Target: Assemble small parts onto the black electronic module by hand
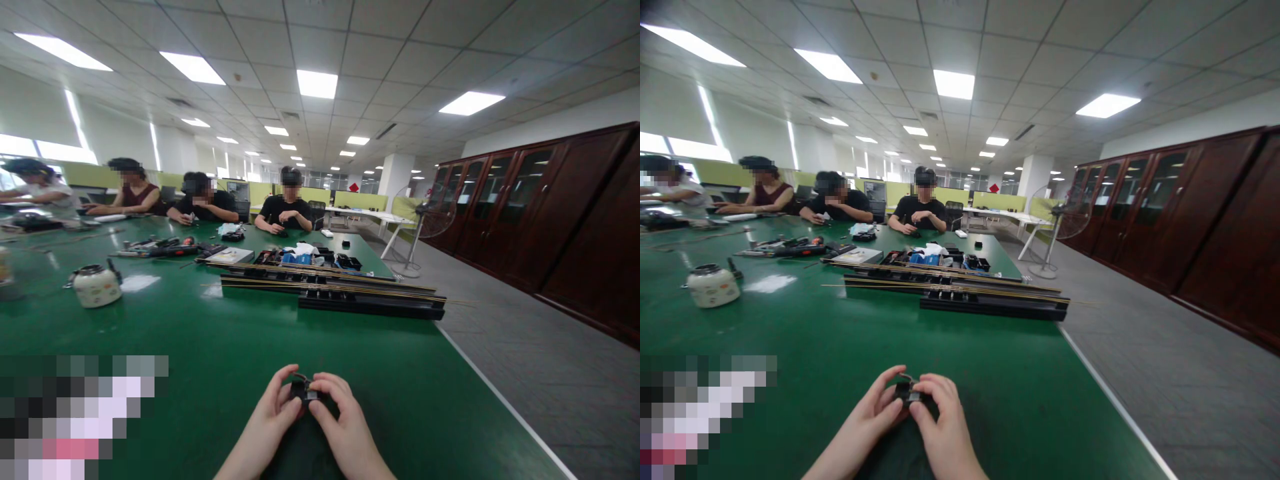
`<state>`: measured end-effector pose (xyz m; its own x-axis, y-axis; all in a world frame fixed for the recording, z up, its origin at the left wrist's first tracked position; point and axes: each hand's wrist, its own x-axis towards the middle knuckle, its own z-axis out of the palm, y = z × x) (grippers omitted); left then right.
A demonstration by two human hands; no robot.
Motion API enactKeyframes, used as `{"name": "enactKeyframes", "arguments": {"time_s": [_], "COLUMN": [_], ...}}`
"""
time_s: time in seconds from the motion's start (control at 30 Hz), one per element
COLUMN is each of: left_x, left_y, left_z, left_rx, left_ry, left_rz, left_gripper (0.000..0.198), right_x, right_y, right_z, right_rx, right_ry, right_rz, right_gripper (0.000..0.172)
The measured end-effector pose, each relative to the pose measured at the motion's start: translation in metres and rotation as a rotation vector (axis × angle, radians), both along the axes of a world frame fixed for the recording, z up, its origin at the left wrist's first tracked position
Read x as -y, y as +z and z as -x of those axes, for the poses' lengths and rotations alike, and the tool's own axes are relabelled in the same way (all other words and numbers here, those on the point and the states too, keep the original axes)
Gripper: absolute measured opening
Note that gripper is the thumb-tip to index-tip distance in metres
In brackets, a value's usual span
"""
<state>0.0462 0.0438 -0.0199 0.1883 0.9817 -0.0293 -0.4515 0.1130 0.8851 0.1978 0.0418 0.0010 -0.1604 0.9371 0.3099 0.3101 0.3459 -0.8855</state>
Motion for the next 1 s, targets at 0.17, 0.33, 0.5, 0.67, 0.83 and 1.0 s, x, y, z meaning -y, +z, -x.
{"name": "enactKeyframes", "arguments": {"time_s": [0.17,0.33,0.5,0.67,0.83,1.0], "left_x": [0.0006,0.001,0.0004,0.0003,0.0028,0.003], "left_y": [0.0012,0.0016,0.0007,0.0018,0.0075,0.0082], "left_z": [-0.0012,-0.0022,-0.0017,-0.0022,-0.0059,-0.0079], "left_rx": [0.02,0.029,0.041,0.051,0.076,0.069], "left_ry": [0.005,0.027,0.03,0.042,0.131,0.172], "left_rz": [0.026,0.045,0.059,0.08,0.126,0.13], "left_gripper": [0.052,0.05,0.05,0.053,0.049,0.048], "right_x": [0.0005,0.0001,-0.0015,-0.0016,-0.0003,-0.002], "right_y": [0.0023,-0.0003,-0.001,0.001,-0.0002,-0.0048], "right_z": [-0.0001,-0.0007,-0.0009,-0.0003,0.0,-0.0023], "right_rx": [0.021,0.001,-0.042,-0.05,-0.057,-0.143], "right_ry": [-0.004,0.0,0.012,0.025,0.027,0.013], "right_rz": [0.021,0.012,0.026,0.032,0.035,0.107], "right_gripper": [0.014,0.016,0.015,0.015,0.029,0.04]}}
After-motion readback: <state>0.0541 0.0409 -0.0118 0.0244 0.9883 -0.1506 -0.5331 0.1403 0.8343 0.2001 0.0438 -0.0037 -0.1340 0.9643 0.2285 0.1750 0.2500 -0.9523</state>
